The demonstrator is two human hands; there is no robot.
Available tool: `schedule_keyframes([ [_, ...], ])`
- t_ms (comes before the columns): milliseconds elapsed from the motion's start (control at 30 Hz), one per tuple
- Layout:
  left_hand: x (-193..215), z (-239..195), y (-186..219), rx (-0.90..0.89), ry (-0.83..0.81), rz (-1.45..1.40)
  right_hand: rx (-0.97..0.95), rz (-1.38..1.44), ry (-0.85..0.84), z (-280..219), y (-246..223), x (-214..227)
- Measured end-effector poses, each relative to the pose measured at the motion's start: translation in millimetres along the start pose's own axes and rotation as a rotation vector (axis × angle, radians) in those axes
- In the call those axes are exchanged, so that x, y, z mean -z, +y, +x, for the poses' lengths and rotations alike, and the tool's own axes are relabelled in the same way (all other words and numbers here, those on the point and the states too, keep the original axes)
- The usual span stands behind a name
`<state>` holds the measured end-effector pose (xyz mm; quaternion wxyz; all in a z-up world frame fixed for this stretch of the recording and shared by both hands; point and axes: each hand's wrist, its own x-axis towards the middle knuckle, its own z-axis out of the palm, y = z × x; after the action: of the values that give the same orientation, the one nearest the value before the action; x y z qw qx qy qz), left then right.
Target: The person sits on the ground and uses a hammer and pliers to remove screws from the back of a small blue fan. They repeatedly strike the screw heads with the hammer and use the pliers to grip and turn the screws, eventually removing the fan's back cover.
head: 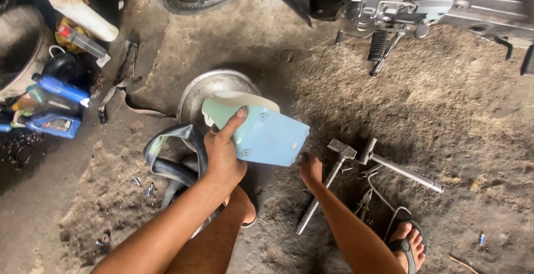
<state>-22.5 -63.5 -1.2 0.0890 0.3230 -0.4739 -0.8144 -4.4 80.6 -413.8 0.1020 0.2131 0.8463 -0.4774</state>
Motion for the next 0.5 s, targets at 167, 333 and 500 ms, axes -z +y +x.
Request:
schedule_keyframes([
  [167, 3.9, -2.7, 6.7, 0.094, -0.081, -0.081, -0.317, 0.685, 0.074, -42.4, -43.6, 17.4],
  [333, 13.8, 9.2, 2.3, 0.163, -0.224, -0.148, -0.526, 1.506, -0.098, -101.7, -161.6, 97.8],
  [500, 13.1, 8.9, 2.6, 0.216, -0.342, -0.147, -0.384, 1.833, -0.398, -137.9, -219.9, 167.1],
])
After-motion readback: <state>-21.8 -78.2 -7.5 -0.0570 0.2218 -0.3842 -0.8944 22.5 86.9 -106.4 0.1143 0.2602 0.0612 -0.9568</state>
